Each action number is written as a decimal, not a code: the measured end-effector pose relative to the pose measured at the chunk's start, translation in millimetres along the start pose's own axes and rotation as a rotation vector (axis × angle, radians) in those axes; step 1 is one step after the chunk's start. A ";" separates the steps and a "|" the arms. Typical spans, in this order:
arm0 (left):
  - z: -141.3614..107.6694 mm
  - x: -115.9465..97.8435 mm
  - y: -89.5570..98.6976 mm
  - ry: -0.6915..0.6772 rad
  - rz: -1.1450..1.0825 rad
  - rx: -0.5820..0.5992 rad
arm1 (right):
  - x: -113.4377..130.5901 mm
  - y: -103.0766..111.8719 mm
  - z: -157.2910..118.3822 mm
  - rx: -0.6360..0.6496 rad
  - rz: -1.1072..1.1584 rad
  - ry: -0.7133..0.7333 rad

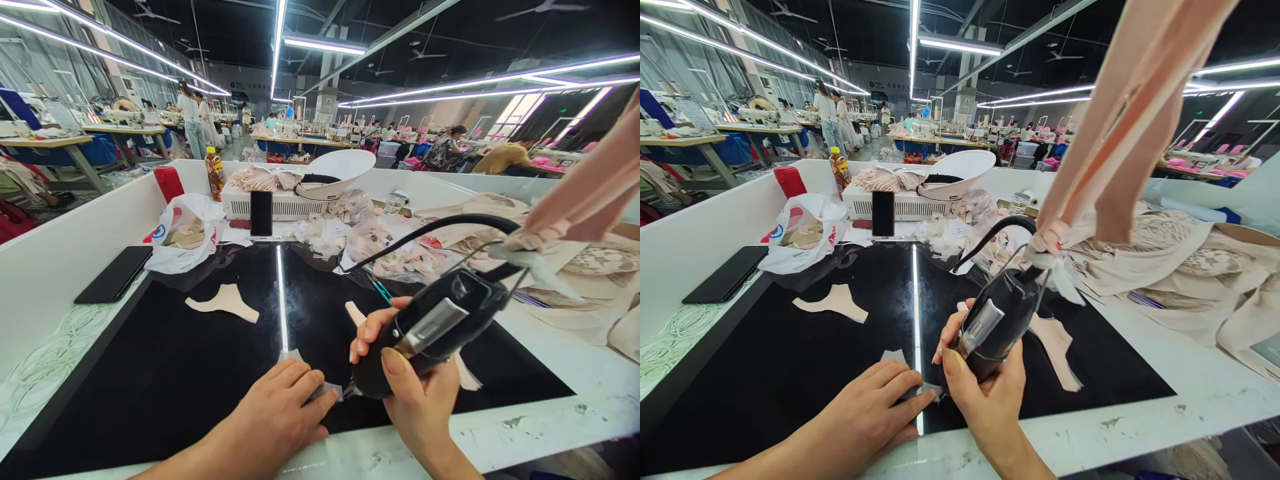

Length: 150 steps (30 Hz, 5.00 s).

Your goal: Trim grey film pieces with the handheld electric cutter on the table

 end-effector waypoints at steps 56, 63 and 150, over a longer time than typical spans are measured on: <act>-77.8 22.1 41.6 0.384 -0.104 -0.029 | -43.3 -96.0 -17.0 0.152 0.134 -0.072; -80.3 20.8 44.4 0.337 0.001 -0.049 | -44.0 -93.1 -18.4 0.170 0.092 -0.052; -35.1 80.8 6.3 0.156 -0.711 0.276 | -51.4 -58.7 12.4 0.039 0.104 -0.011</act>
Point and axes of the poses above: each hand's wrist, its own z-axis towards the middle knuckle, its own y-axis out of the back of the hand, x = y × z, the point moved 2 cm from there along z, towards the middle knuckle, and after that the axes turned 11 degrees about z, right-handed, at the moved point
